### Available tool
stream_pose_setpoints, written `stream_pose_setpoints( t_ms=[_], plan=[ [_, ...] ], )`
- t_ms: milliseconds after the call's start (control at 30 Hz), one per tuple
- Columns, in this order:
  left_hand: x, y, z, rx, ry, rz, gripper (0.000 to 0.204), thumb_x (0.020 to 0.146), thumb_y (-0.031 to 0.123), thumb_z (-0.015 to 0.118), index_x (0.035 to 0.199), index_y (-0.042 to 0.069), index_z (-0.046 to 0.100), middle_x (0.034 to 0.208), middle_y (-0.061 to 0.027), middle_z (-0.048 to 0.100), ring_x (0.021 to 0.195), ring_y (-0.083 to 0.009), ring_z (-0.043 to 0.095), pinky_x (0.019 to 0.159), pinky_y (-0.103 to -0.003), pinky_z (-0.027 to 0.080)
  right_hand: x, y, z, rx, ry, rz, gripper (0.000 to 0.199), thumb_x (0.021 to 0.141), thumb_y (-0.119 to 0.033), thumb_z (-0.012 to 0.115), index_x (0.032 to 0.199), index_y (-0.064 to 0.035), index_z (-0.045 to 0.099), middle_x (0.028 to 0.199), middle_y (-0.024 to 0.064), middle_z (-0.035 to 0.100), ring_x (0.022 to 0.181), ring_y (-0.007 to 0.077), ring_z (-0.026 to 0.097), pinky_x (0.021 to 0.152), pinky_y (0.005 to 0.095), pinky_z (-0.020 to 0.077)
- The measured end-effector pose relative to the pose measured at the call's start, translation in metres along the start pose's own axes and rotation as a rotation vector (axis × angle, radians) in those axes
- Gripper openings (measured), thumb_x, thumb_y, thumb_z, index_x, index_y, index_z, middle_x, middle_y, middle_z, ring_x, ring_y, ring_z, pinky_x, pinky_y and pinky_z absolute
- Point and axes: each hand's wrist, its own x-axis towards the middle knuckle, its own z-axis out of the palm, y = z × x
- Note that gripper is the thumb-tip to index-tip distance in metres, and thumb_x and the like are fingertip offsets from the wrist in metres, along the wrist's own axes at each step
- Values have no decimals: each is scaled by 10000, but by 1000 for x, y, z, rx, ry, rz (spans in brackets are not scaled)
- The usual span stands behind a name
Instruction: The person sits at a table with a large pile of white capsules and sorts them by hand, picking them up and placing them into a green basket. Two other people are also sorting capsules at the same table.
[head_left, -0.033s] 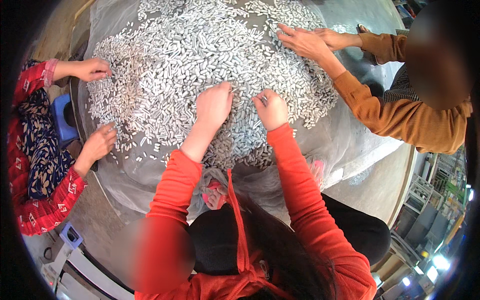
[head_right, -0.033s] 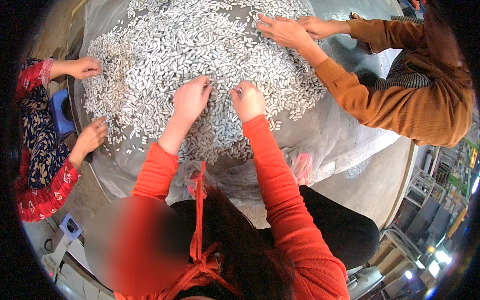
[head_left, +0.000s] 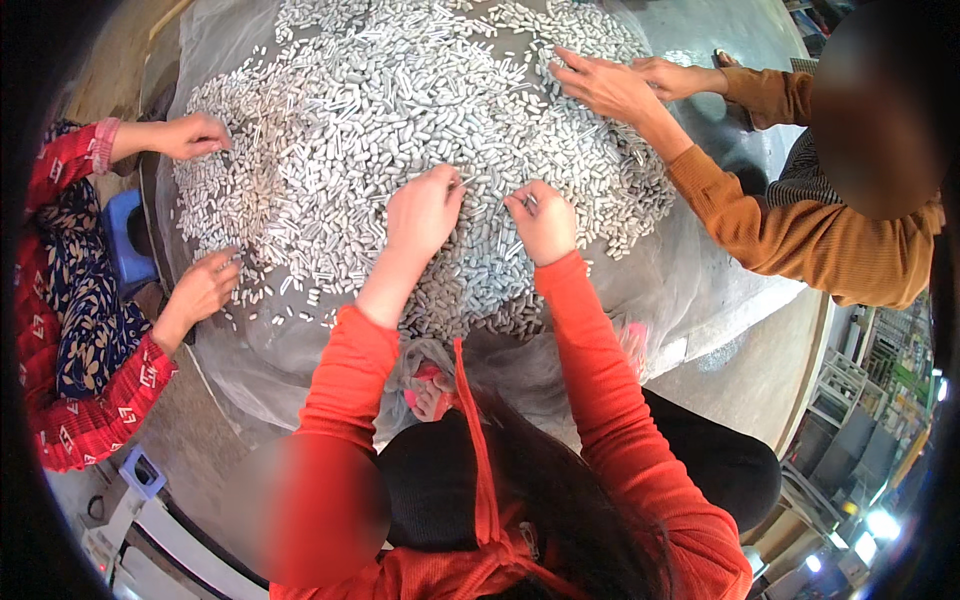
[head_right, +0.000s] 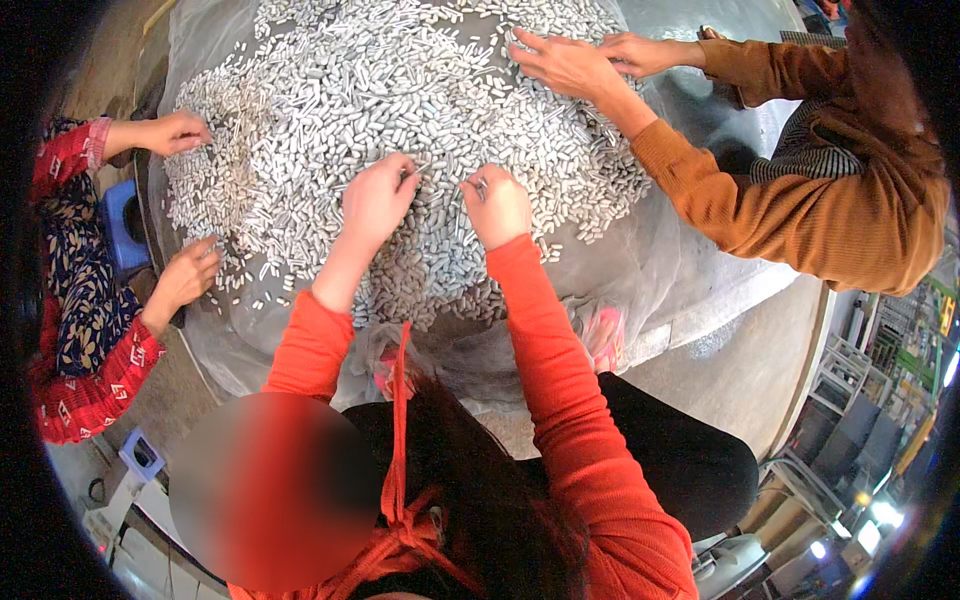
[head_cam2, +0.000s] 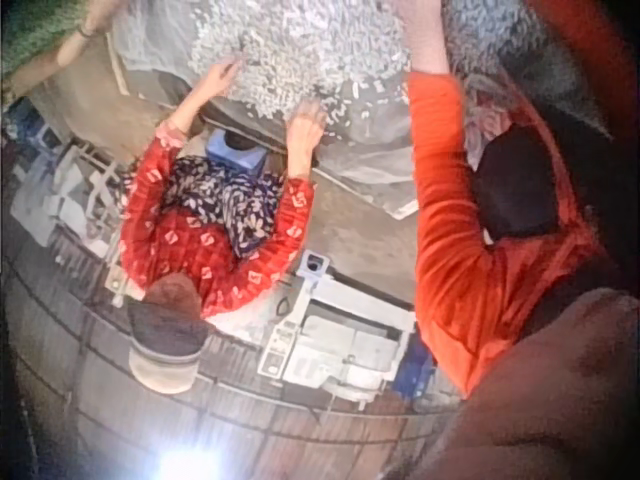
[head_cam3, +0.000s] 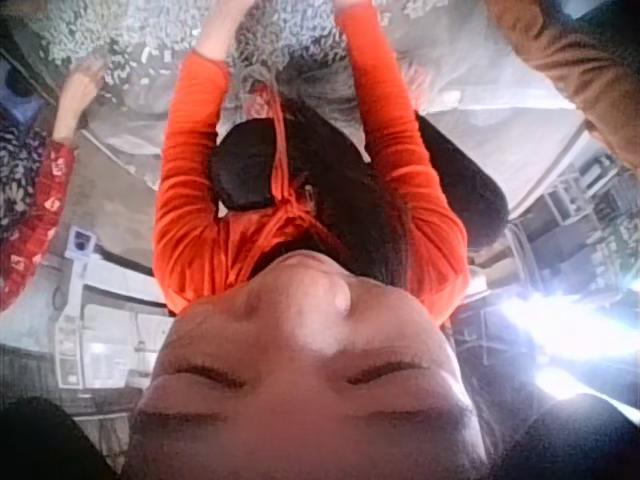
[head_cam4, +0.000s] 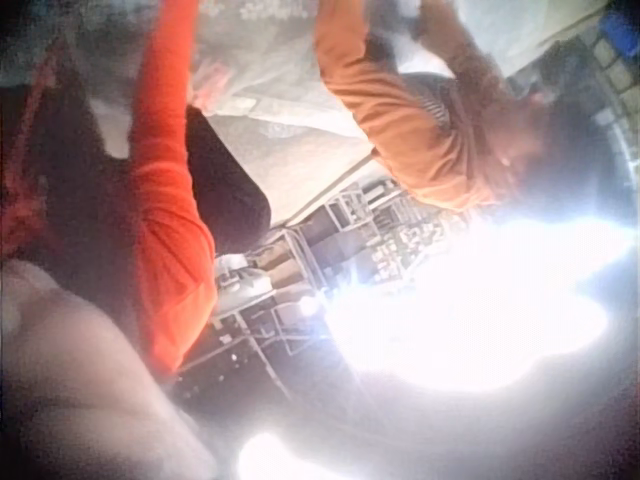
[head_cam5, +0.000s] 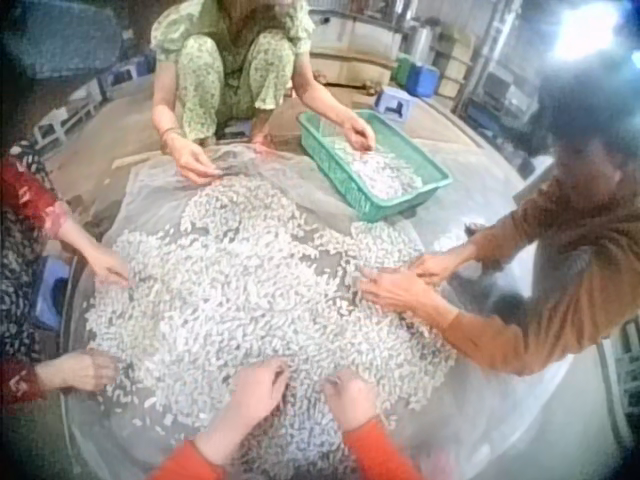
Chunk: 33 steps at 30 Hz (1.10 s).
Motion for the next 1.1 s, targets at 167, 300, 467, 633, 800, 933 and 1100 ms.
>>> stream_pose_setpoints(
  t_ms=[167, 300, 467, 633, 800, 933, 1100],
  plan=[
    [-11, -9, -7, -1005, -171, -198, 119, 831, 72, 497, 936, 84, 443, 726, -13, 457, 662, -107, 450, 625, -288, 404, 2, 19, -8, 505, 7, 124, 134, 723, -79, 656, 835, -53, 588, 801, 80, 646, 610, 168, 580, 573, 297, 467],
    [-13, 8, -5, -331, -161, -97, 206, 839, 129, 527, 1020, 64, 454, 717, -148, 583, 653, -325, 590, 596, -407, 444, 1, 5, -9, -24, -67, 120, 196, 706, -225, 708, 761, -62, 616, 720, 135, 644, 642, 296, 624, 613, 365, 496],
    [-19, 13, 17, 82, -72, 101, 191, 813, 201, 617, 862, 42, 523, 758, -145, 620, 708, -323, 626, 611, -410, 497, 1, 7, 16, 15, 8, 117, 233, 684, -228, 750, 711, -51, 601, 655, 133, 613, 614, 290, 612, 574, 368, 485],
    [-17, 2, 11, 183, -73, 231, 181, 808, 197, 621, 860, 44, 538, 765, -157, 611, 693, -325, 616, 613, -410, 493, 6, 25, 10, 984, -6, 340, 87, 812, -88, 584, 843, -67, 506, 717, 73, 588, 548, 145, 540, 483, 253, 421],
    [-34, -18, -1, -761, -59, -162, 140, 888, 178, 547, 944, 52, 566, 772, -77, 600, 622, -173, 565, 575, -297, 452, 33, 26, 8, 579, 30, 158, 149, 851, -129, 525, 950, -39, 461, 809, 137, 610, 629, 211, 593, 550, 328, 474],
    [-58, -10, -28, -1385, 37, -498, 164, 924, 145, 497, 1036, 45, 563, 786, -29, 559, 652, -83, 451, 614, -226, 394, 37, -18, 8, -156, -141, 133, 395, 766, -371, 655, 928, -26, 551, 865, 244, 639, 823, 409, 618, 734, 472, 479],
    [-46, -11, -11, -627, -23, -160, 262, 872, 168, 595, 1101, 46, 551, 787, -17, 588, 707, -111, 518, 634, -248, 408, 38, -3, 18, 109, -165, 123, 268, 821, -252, 618, 814, 12, 568, 820, 174, 652, 742, 333, 636, 669, 421, 493]
  ],
)
